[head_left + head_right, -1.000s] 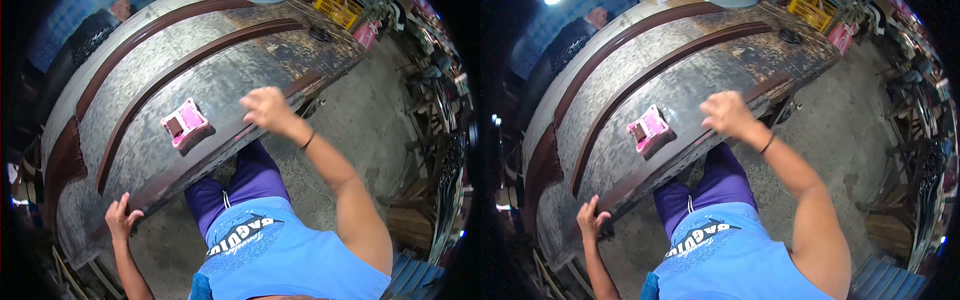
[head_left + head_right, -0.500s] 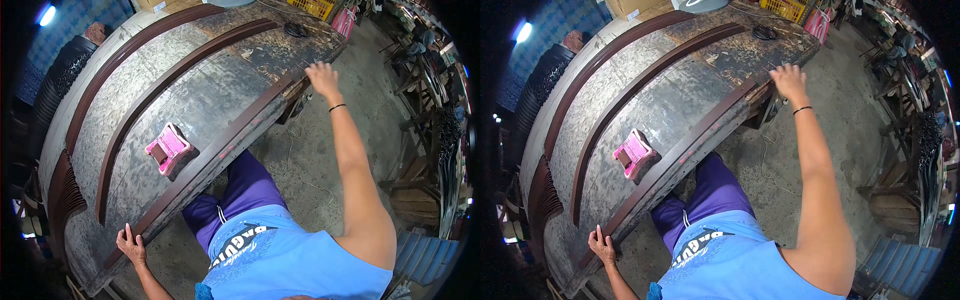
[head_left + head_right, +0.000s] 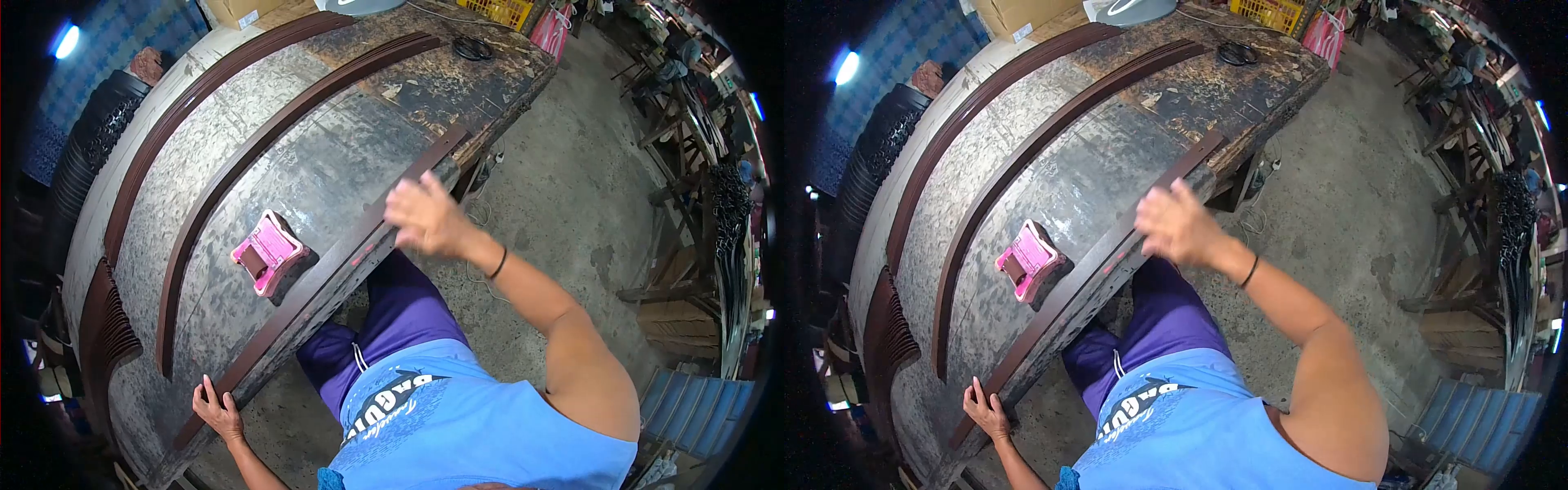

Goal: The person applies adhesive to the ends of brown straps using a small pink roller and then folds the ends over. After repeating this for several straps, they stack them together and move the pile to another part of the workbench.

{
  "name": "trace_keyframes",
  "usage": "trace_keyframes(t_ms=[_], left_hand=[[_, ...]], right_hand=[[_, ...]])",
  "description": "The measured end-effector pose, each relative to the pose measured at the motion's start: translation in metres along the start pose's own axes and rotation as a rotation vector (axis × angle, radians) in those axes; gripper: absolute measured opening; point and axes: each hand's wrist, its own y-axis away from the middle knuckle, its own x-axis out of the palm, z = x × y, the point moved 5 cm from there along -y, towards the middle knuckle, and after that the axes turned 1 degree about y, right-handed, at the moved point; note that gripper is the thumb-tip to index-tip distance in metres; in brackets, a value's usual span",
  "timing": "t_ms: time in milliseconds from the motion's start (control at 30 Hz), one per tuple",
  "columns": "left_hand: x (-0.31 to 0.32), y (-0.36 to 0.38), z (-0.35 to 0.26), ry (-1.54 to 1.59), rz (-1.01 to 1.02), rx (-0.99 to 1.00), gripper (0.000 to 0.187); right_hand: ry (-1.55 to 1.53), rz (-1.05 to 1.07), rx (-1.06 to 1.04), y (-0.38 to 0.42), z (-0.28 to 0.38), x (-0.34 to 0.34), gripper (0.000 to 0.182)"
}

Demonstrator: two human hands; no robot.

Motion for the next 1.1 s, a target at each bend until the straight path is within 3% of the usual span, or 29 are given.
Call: trace_keyframes(t_ms=[33, 67, 100, 133, 200, 300, 367, 400, 467, 633, 733, 800, 900, 933, 1033, 1100], left_hand=[[-0.001, 0.001, 0.0, 0.0, 0.002, -0.005, 0.055], [0.0, 0.002, 0.002, 0.001, 0.0, -0.002, 0.055], [0.001, 0.002, 0.005, 0.016, -0.025, 0.013, 0.055], [0.002, 0.002, 0.005, 0.031, -0.054, 0.028, 0.055], [0.001, 0.0, -0.004, 0.111, -0.099, 0.108, 0.052], [-0.018, -0.021, -0.076, 0.229, -0.237, 0.262, 0.045], [-0.036, -0.042, -0.139, 0.417, -0.266, 0.337, 0.043], [-0.045, -0.053, -0.173, 0.499, -0.264, 0.376, 0.043], [-0.055, -0.076, -0.233, 0.62, -0.296, 0.495, 0.043], [-0.071, -0.137, -0.361, 0.981, -0.193, 0.658, 0.049], [-0.094, -0.162, -0.424, 1.063, -0.251, 0.77, 0.058], [-0.104, -0.171, -0.456, 1.136, -0.264, 0.797, 0.066], [-0.1, -0.178, -0.484, 1.333, -0.219, 0.865, 0.072], [-0.098, -0.179, -0.488, 1.375, -0.113, 0.816, 0.07], [-0.088, -0.183, -0.49, 1.409, -0.204, 0.769, 0.057], [-0.075, -0.189, -0.486, 1.523, -0.099, 0.703, 0.042]], right_hand=[[-0.01, -0.174, 0.117, -0.009, -0.025, -0.024, 0.04], [0.004, -0.144, 0.355, -0.01, -0.059, -0.034, 0.038], [0.129, -0.263, 0.459, 0.001, -0.094, -0.032, 0.043], [0.313, -0.261, 0.623, 0.022, -0.131, -0.017, 0.054], [0.141, -0.118, 0.879, 0.037, -0.164, -0.008, 0.063], [0.112, -0.139, 0.862, 0.033, -0.161, -0.009, 0.058], [-0.131, -0.419, 0.805, 0.03, -0.152, -0.019, 0.05], [-0.133, -0.423, 0.797, 0.026, -0.144, -0.023, 0.05], [-0.603, -0.585, 0.874, 0.018, -0.128, -0.036, 0.047], [-0.619, -0.771, 0.626, -0.019, -0.065, -0.093, 0.053], [-0.578, -0.743, 0.557, -0.036, -0.036, -0.115, 0.056], [-0.632, -0.745, 0.529, -0.047, -0.019, -0.121, 0.055], [-0.367, -0.743, 0.269, -0.064, 0.015, -0.139, 0.042], [-0.371, -0.744, 0.26, -0.067, 0.018, -0.14, 0.042], [-0.349, -0.721, 0.211, -0.075, 0.026, -0.141, 0.037], [-0.264, -0.714, 0.125, -0.08, 0.029, -0.139, 0.034]])
